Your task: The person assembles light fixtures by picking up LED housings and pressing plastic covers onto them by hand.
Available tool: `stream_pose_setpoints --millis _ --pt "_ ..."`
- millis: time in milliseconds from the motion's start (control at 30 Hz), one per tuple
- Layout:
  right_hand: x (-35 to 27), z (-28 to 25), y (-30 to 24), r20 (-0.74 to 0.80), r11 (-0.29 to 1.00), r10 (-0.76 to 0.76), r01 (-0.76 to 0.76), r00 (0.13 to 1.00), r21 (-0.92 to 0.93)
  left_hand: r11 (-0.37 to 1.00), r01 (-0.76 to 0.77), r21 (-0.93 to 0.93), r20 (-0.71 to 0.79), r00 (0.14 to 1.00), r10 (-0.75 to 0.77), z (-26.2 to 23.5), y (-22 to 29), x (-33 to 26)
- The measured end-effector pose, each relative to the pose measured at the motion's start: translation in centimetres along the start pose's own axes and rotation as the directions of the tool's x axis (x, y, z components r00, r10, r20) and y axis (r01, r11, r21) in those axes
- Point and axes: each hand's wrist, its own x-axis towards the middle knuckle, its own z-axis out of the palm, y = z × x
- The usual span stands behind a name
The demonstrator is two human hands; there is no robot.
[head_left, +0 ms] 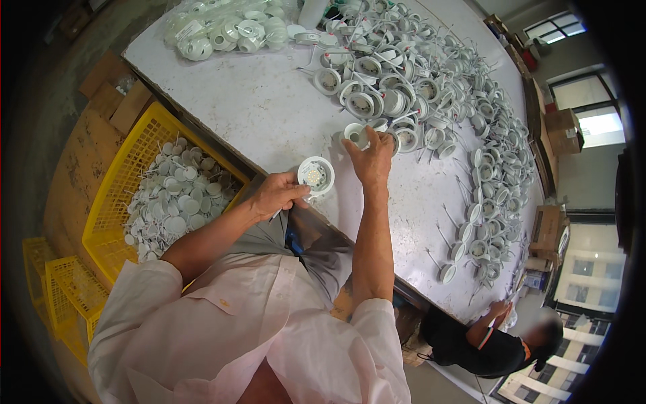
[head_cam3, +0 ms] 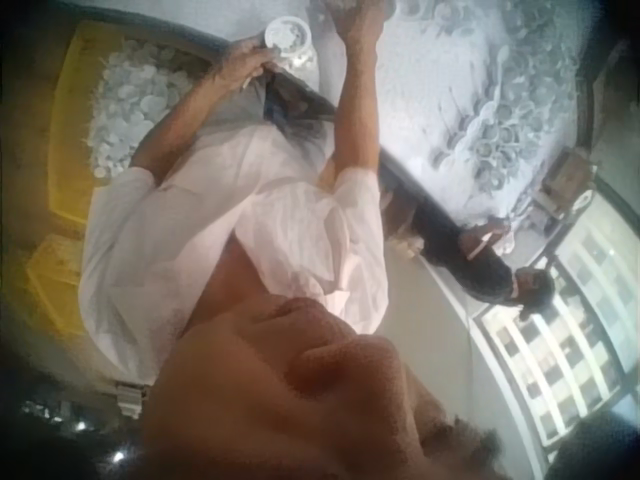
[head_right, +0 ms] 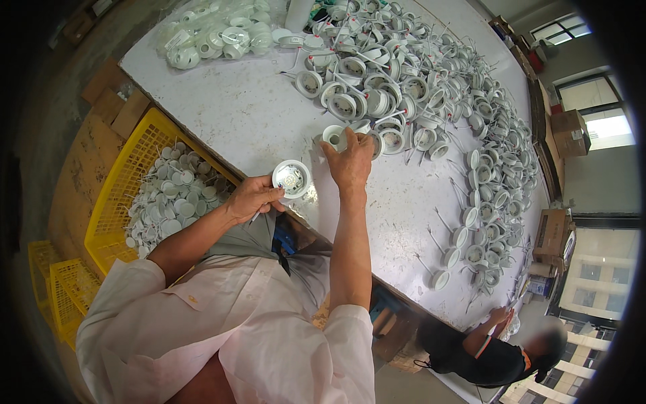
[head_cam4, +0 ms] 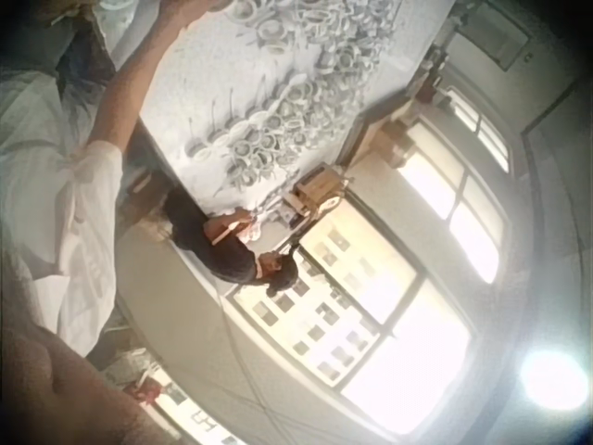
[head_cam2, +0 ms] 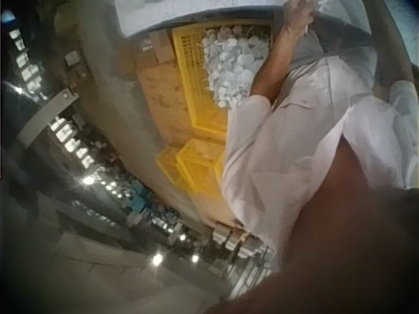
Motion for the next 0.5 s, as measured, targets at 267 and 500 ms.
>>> stream_pose_setpoints --millis 267,500 --pt "-0.9 -0.6 0.9 -0.105 0.961 0.011 0.019 0.994 0.274 0.999 -0.027 -0.022 -0.028 0.999 0.026 0.4 -0.2 0.3" --pt "-3.0 -2.4 -0.3 0.016 0.844 0.24 -0.217 0.971 0.49 0.999 -0.037 -0.001 -0.074 0.997 0.037 1.2 0.4 0.6"
